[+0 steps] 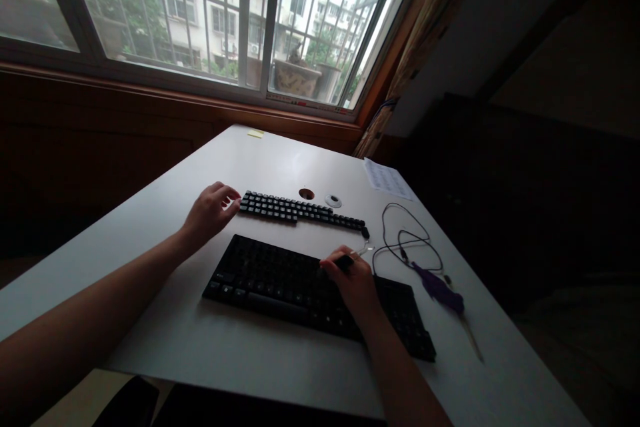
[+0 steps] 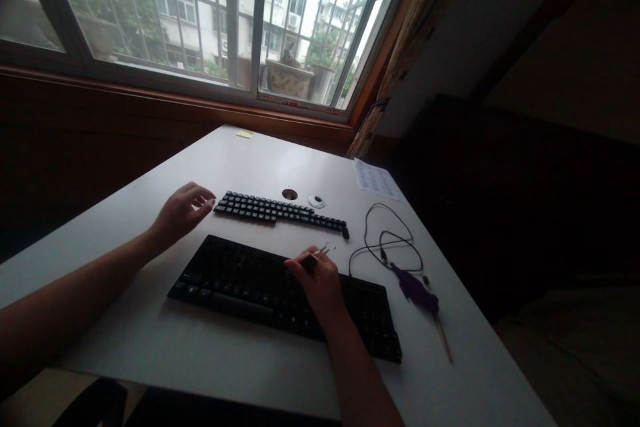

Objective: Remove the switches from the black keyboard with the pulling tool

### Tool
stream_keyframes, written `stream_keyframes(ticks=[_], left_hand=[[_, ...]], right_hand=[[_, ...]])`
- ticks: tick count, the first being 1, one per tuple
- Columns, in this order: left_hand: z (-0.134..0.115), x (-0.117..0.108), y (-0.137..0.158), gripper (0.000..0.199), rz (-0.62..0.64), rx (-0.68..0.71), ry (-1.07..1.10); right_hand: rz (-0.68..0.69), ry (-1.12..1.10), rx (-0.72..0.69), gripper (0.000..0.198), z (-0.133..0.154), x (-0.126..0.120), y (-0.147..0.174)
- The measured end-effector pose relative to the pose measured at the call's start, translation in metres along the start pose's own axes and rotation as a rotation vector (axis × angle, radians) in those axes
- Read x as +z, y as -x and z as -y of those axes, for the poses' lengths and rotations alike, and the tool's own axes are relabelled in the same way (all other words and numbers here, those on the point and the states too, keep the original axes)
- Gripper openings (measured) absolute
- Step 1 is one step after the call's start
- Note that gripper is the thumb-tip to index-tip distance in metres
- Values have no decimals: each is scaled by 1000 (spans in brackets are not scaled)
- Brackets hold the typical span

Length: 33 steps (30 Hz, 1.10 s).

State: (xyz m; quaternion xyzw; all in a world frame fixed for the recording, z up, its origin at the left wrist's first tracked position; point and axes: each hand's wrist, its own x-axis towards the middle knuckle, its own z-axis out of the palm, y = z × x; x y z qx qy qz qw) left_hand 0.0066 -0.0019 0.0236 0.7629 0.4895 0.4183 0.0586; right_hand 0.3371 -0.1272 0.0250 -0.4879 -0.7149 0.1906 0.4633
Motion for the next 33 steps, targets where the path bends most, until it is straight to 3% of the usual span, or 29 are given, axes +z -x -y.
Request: stream_keyframes(ticks=[4, 7, 12, 16, 26, 33], left_hand=[[-36, -3, 6, 18, 21, 61, 171], [-58, -1, 13, 18, 182, 103, 360], [-75, 4, 23, 26, 497, -77, 682], [-78, 8, 28, 30, 637, -212, 906], [-76, 10, 32, 38, 728, -500, 1098], [-74, 17, 34, 39, 747, -544, 1201]], right_hand=[[21, -48, 58, 29, 3, 1, -4], [74, -73, 55, 27, 8, 4, -10], [171, -148, 49, 22, 18, 13, -24], [198, -184, 23, 19, 23, 26, -34], [169, -234, -15, 17, 27, 49, -37], [150, -264, -29, 13, 26, 50, -34]])
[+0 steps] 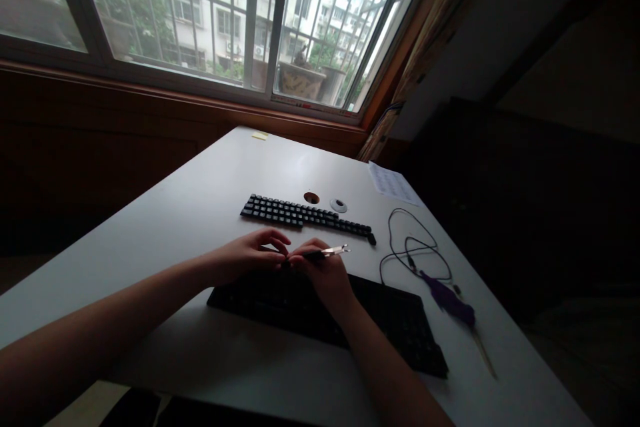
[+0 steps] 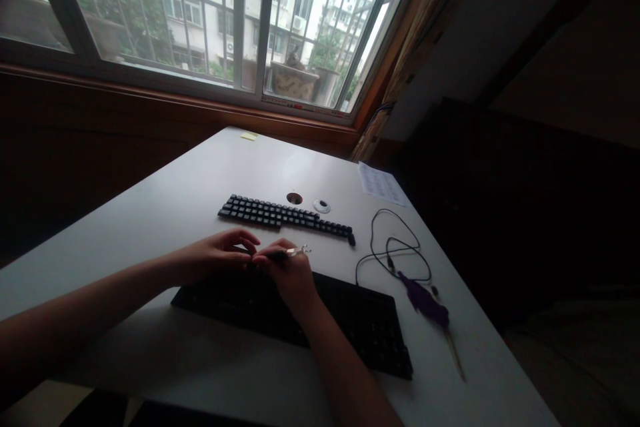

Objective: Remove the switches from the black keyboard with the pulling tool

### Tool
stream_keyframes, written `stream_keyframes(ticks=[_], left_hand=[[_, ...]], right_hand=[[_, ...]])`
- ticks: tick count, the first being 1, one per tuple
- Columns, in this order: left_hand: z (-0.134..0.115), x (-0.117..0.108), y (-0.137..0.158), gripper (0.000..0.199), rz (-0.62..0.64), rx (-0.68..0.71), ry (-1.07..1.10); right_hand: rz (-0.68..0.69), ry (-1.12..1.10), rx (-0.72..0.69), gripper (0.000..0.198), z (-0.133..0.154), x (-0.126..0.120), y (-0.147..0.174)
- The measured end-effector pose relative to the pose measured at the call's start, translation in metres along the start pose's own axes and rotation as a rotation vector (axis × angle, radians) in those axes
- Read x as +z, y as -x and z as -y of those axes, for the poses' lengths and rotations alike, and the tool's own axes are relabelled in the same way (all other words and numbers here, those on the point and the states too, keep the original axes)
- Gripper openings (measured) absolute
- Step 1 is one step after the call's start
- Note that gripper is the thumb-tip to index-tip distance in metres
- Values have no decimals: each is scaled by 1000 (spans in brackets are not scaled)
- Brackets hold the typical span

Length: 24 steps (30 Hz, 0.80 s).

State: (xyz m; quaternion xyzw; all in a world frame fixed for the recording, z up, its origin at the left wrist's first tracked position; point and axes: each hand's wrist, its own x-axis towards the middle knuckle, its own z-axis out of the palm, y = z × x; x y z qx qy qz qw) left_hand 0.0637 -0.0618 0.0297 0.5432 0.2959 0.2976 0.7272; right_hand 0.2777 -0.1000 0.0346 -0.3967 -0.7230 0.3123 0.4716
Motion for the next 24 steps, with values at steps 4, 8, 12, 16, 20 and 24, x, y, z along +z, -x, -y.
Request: stream_keyframes(ticks=[4, 8, 12, 16, 20, 24], left_hand=[[-2, 2, 0, 39, -6, -22, 37], [-4, 4, 1, 41, 15, -34, 79], [-4, 3, 2, 45, 39, -32, 59], [-3, 2, 2, 48, 35, -10, 0], [-4, 3, 2, 48, 13, 23, -50], [-4, 5, 2, 48, 8, 49, -69]], right_hand=[[-8, -39, -10, 14, 3, 1, 1], [-7, -35, 9, 15, 2, 2, 3], [0, -97, 26, 13, -2, 4, 5], [12, -166, 57, 13, -4, 5, 6], [-3, -208, 65, 15, -2, 6, 7], [-22, -254, 70, 15, 1, 7, 6]])
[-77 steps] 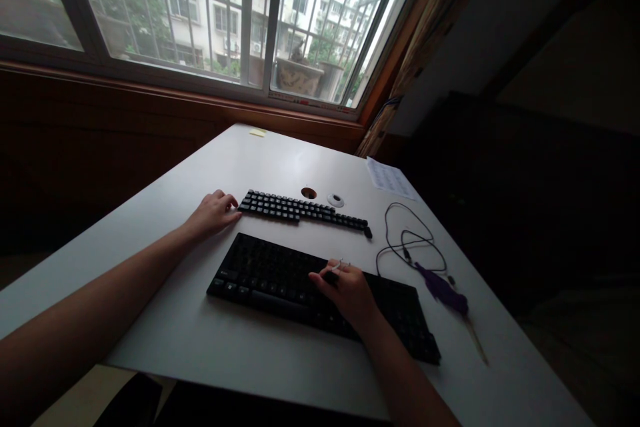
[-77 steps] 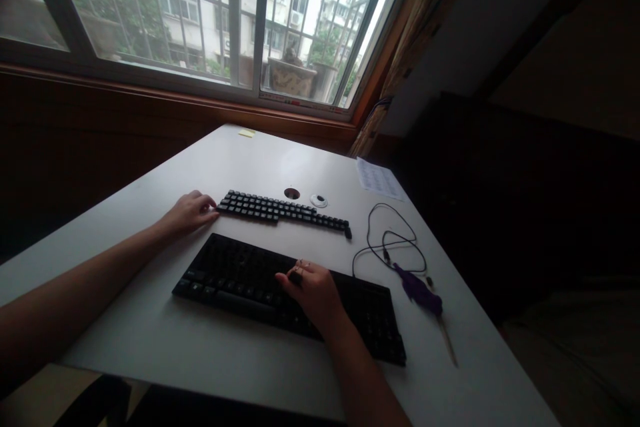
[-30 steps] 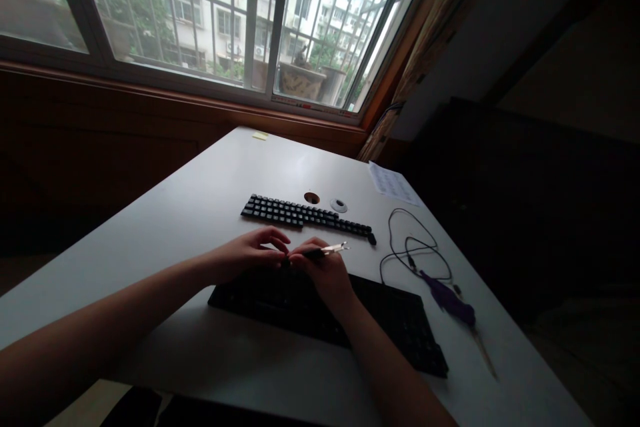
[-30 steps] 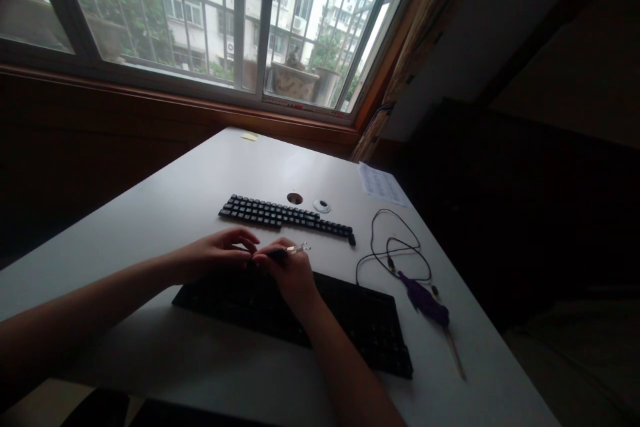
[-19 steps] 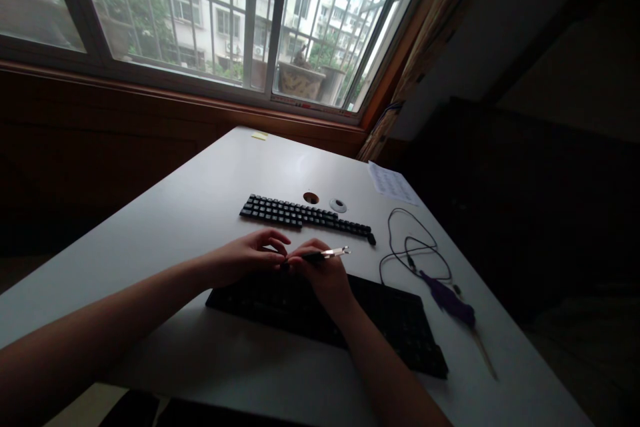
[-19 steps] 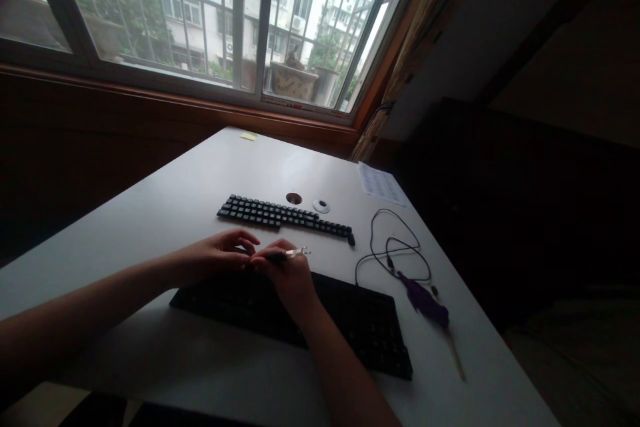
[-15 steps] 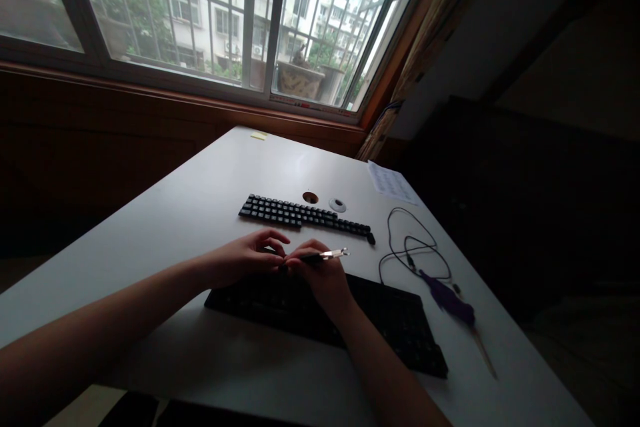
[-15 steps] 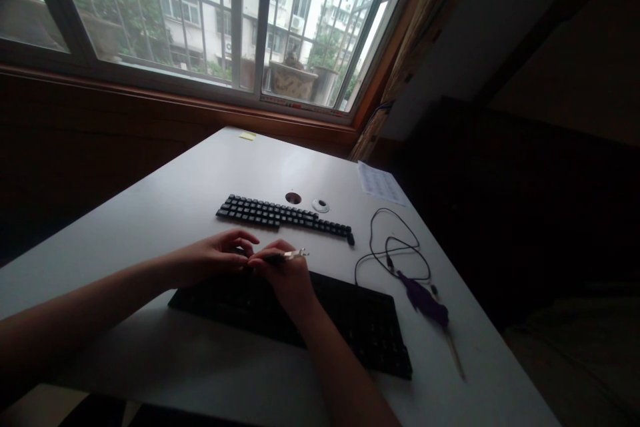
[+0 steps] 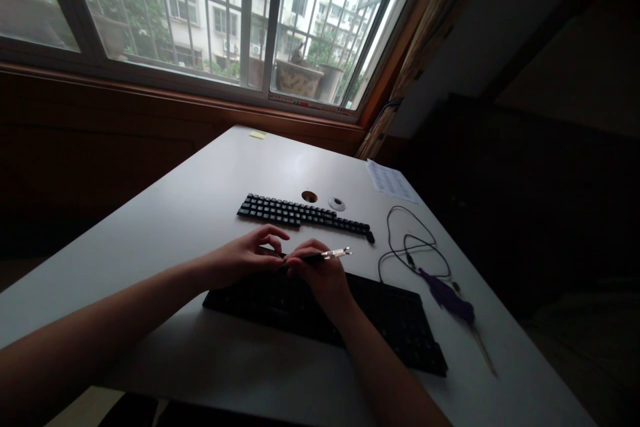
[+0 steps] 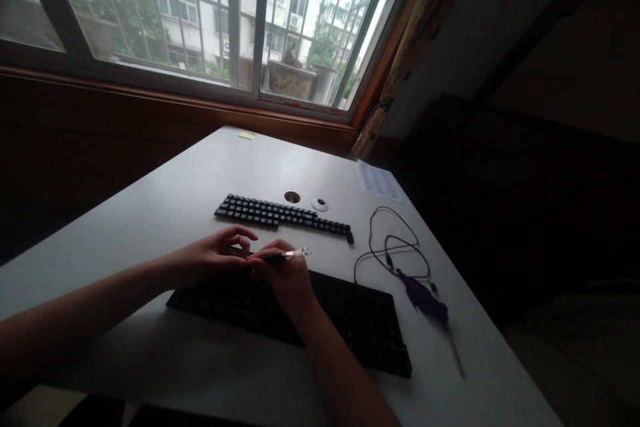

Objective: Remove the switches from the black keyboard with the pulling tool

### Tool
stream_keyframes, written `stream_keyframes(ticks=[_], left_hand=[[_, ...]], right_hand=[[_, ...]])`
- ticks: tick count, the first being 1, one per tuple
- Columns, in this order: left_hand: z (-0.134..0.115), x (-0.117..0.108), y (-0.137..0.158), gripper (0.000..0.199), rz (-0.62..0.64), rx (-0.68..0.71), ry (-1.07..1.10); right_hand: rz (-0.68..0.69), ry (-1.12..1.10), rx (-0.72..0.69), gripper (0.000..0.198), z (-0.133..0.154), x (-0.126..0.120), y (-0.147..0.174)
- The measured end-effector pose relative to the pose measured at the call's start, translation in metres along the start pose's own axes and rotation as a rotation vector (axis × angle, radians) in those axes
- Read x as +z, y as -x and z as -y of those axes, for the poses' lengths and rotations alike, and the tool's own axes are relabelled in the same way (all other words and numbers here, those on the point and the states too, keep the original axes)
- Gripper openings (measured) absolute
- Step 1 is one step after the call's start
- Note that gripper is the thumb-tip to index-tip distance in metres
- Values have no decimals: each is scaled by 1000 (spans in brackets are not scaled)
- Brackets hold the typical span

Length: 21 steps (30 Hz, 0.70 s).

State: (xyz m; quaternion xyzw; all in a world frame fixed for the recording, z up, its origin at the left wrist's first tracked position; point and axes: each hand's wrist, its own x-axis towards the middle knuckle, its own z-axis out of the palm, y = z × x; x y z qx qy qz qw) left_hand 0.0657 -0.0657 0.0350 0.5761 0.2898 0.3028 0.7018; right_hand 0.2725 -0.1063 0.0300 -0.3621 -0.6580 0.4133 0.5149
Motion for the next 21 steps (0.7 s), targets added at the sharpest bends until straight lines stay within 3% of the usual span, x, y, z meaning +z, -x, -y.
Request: stream_keyframes(ticks=[10, 21], left_hand=[[3, 0, 2, 47, 39, 77, -26], [5, -11, -3, 42, -58, 68, -14]], right_hand=[[-71, 11, 46, 20, -1, -7, -2], [-209, 229, -29, 17, 1, -14, -1]])
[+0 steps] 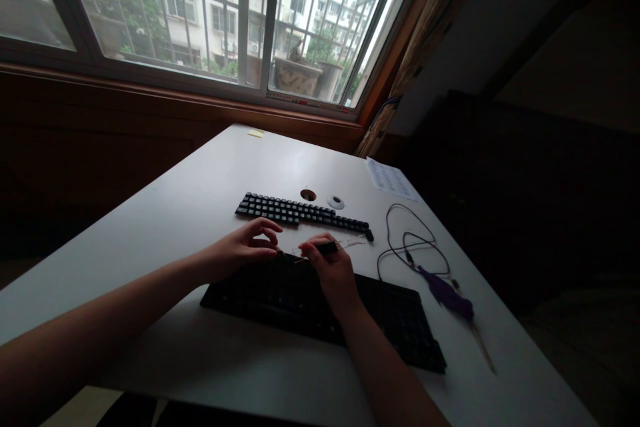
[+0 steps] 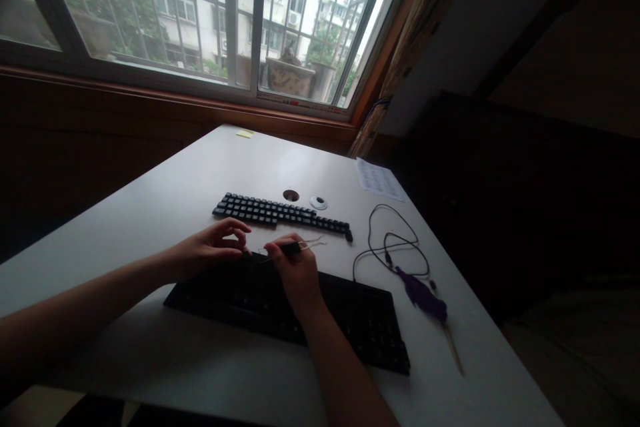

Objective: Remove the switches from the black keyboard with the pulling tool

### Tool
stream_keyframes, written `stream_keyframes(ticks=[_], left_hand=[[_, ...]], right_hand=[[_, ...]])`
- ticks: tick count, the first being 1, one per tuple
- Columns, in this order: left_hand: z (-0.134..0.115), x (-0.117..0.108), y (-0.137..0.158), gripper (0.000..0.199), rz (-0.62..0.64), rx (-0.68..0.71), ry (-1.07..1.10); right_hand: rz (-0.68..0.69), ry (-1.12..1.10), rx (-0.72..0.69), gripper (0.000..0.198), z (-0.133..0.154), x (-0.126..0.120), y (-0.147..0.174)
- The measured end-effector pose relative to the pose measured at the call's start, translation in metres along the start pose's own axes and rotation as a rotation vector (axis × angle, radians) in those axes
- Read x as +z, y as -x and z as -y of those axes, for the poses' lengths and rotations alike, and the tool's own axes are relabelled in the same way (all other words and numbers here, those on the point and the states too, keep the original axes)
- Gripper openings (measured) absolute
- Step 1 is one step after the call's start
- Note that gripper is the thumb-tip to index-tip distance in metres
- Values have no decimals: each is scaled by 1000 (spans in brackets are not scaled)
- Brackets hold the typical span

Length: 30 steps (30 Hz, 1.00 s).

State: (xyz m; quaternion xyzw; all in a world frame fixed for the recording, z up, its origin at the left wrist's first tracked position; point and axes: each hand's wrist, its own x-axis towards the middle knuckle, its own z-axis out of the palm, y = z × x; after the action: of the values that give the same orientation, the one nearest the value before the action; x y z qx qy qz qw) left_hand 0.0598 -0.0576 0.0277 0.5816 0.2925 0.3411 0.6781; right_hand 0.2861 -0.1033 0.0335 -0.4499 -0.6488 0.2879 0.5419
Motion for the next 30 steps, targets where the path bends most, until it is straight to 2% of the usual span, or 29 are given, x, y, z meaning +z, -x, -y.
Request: stream_keyframes(ticks=[5, 11, 18, 21, 30], left_hand=[[1, -1, -1, 40, -13, 9, 0], [-1, 0, 0, 41, -3, 3, -4], [-2, 1, 1, 43, 23, 19, -18], [0, 0, 2, 44, 40, 23, -26], [-2, 3, 3, 44, 66, 28, -26]], right_hand=[[-11, 38, -67, 18, 4, 1, 1], [70, -24, -33, 17, 4, 2, 8], [177, 173, -175, 15, 7, 9, 11], [226, 223, -216, 23, 5, 11, 12], [245, 267, -242, 17, 4, 10, 12]])
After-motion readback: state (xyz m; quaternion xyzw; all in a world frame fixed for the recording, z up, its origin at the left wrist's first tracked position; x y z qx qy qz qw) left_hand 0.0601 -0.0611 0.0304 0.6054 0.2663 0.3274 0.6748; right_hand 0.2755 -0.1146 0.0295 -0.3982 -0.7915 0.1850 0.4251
